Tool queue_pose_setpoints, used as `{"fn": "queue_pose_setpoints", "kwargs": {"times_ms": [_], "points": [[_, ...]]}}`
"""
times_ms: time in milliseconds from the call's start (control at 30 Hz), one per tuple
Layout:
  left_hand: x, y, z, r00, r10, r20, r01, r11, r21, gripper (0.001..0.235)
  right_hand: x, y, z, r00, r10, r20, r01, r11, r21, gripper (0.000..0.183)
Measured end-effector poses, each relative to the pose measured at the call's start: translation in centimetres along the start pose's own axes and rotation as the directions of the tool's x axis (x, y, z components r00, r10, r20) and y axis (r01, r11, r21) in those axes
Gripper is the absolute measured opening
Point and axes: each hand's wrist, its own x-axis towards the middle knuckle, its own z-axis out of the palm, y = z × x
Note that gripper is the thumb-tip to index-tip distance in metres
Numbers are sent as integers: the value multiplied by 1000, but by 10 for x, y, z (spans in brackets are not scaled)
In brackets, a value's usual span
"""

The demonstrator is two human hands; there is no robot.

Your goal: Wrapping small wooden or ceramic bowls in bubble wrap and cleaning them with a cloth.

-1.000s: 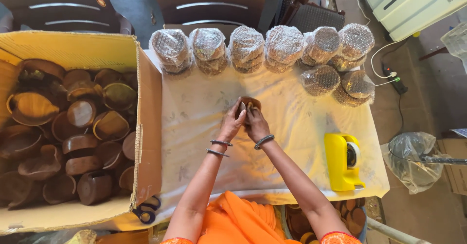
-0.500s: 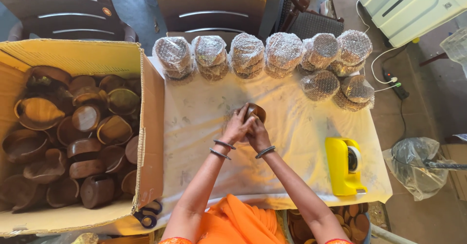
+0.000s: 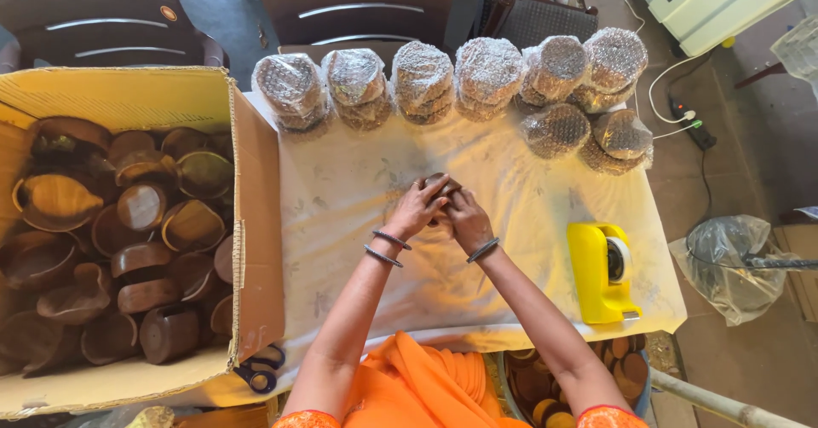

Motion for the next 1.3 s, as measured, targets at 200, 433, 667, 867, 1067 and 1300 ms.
{"fn": "queue_pose_setpoints", "kwargs": {"times_ms": [200,433,667,867,1067,1300], "points": [[-10,9,3,997,76,28,-78,996,47,55,-20,-1,53,987,92,135,-67,981,-181,34],[-14,1,9,994,98,-47,-100,993,-56,57,-32,2,86,808,448,383,-589,629,507,36],[-10,-5,-3,998,50,-30,-55,982,-182,57,-4,-42,19,968,196,157,-194,981,-33,43],[-7,-12,-9,1000,-1,-1,0,994,-110,54,-12,-68,7,980,200,17,-198,975,-98,57],[7,-38,4,1000,11,27,-8,994,-109,58,2,-52,-2,992,109,60,-100,987,-126,60],[-17,-52,16,995,-62,72,81,953,-292,75,-30,-30,75,789,548,278,-528,372,764,42]]}}
